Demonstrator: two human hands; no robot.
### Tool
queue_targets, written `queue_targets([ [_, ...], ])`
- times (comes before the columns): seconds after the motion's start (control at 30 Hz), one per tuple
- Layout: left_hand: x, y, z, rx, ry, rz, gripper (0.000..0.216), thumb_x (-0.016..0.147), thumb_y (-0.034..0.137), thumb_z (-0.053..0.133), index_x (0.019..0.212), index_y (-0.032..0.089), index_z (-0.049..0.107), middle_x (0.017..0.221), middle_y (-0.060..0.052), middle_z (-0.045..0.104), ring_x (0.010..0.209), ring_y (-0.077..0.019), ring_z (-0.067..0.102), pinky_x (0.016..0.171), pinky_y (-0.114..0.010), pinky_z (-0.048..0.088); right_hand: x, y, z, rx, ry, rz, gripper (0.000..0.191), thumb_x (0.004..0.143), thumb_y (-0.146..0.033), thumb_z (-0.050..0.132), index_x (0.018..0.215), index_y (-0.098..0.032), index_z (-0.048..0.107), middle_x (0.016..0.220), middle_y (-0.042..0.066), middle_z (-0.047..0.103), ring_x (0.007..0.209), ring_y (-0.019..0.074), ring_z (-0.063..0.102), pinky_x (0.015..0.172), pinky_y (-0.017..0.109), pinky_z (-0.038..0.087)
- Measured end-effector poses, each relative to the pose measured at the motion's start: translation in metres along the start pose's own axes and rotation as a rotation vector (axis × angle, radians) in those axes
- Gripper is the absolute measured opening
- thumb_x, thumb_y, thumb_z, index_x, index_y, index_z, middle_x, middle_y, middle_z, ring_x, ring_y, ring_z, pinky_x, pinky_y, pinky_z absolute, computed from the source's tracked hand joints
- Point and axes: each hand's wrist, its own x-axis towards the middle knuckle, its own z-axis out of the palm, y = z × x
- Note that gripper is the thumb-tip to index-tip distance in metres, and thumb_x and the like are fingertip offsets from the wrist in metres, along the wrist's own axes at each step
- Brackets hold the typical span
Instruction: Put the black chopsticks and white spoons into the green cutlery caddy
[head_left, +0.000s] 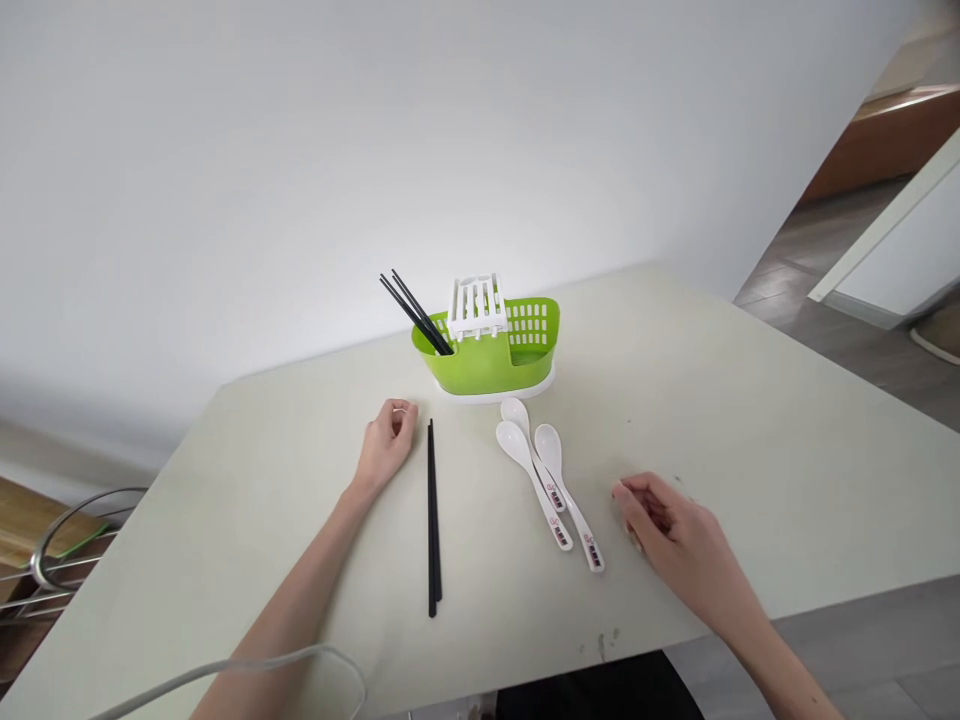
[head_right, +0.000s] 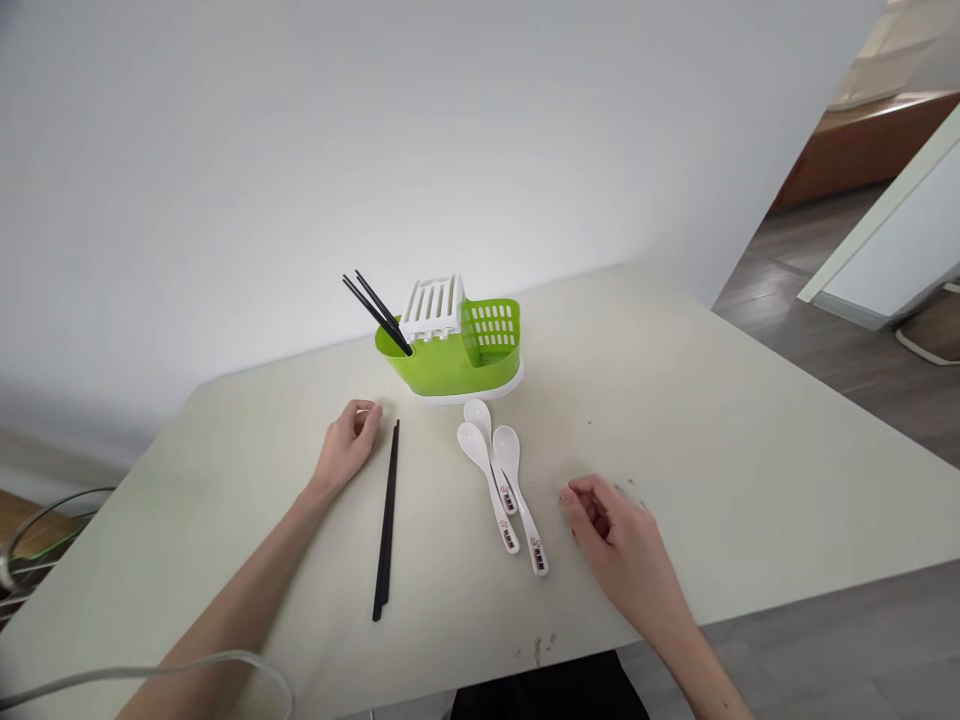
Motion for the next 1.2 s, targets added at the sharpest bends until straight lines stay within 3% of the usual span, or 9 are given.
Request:
queue_targets([
  [0.2, -0.014, -0.009, -0.001, -0.132, -0.139, 0.059, 0.029, 0.096, 0.048, 0.056, 0.111, 0.025, 0.049, 0.069, 0.004, 0.063, 0.062, -0.0157, 0.053, 0.065, -0.029, 0.042, -0.001, 0.001, -0.002, -0.044, 0.020, 0.009, 0.043, 0.101, -0.064, 0.049, 0.087, -0.025, 0.062, 0.062, -0.002, 0.056, 0.054, 0.0160, 0.051, 0.051, 0.027, 0.043],
  [0.43, -0.021, -0.010, 0.000, -0.045, -0.222, 0.178, 0.037, 0.087, 0.045, 0.069, 0.114, 0.027, 0.053, 0.077, 0.004, 0.065, 0.055, -0.0129, 0.043, 0.059, -0.029, 0.041, -0.001, 0.002, -0.003, -0.061, 0.043, 0.017, 0.043, 0.099, -0.065, 0.051, 0.087, -0.025, 0.062, 0.061, -0.001, 0.056, 0.054, 0.0166, 0.052, 0.051, 0.027, 0.044],
  [0.63, -0.030, -0.008, -0.004, 0.042, -0.256, 0.260, 0.046, 0.081, 0.042, 0.074, 0.121, 0.027, 0.057, 0.093, -0.001, 0.069, 0.068, -0.0170, 0.055, 0.069, -0.033, 0.050, -0.002, 0.006, -0.004, -0.072, 0.049, 0.027, 0.041, 0.099, -0.064, 0.052, 0.089, -0.026, 0.062, 0.062, -0.002, 0.056, 0.055, 0.0162, 0.053, 0.052, 0.026, 0.044],
  [0.8, -0.027, -0.007, -0.012, 0.051, -0.292, 0.261, 0.048, 0.085, 0.037, 0.067, 0.130, 0.027, 0.054, 0.107, -0.004, 0.072, 0.082, -0.0201, 0.063, 0.079, -0.036, 0.054, -0.001, 0.008, -0.004, -0.080, 0.037, 0.016, 0.042, 0.099, -0.064, 0.053, 0.087, -0.025, 0.063, 0.060, -0.002, 0.056, 0.052, 0.0157, 0.052, 0.049, 0.026, 0.044],
  [0.9, -0.023, -0.013, -0.021, 0.072, -0.225, 0.238, 0.045, 0.092, 0.038, 0.062, 0.135, 0.029, 0.051, 0.117, -0.005, 0.073, 0.093, -0.0216, 0.068, 0.087, -0.038, 0.055, 0.000, 0.008, -0.004, -0.074, 0.047, 0.006, 0.042, 0.099, -0.064, 0.052, 0.087, -0.026, 0.063, 0.060, -0.002, 0.055, 0.053, 0.0157, 0.052, 0.050, 0.026, 0.044],
  [1.03, -0.017, -0.030, -0.030, 0.134, -0.062, 0.160, 0.045, 0.094, 0.041, 0.062, 0.136, 0.029, 0.053, 0.110, -0.005, 0.075, 0.098, -0.0241, 0.071, 0.092, -0.041, 0.055, 0.000, 0.010, -0.002, -0.067, 0.037, 0.012, 0.043, 0.099, -0.065, 0.052, 0.086, -0.026, 0.063, 0.061, -0.002, 0.055, 0.054, 0.0160, 0.052, 0.050, 0.026, 0.044],
  [1.2, -0.010, -0.054, -0.033, 0.305, 0.143, 0.147, 0.028, 0.094, 0.048, 0.060, 0.111, 0.026, 0.068, 0.105, -0.010, 0.074, 0.102, -0.0318, 0.069, 0.094, -0.048, 0.053, 0.000, 0.012, 0.002, -0.056, 0.040, 0.012, 0.042, 0.100, -0.064, 0.052, 0.087, -0.025, 0.063, 0.062, -0.002, 0.054, 0.055, 0.0161, 0.051, 0.052, 0.026, 0.043],
])
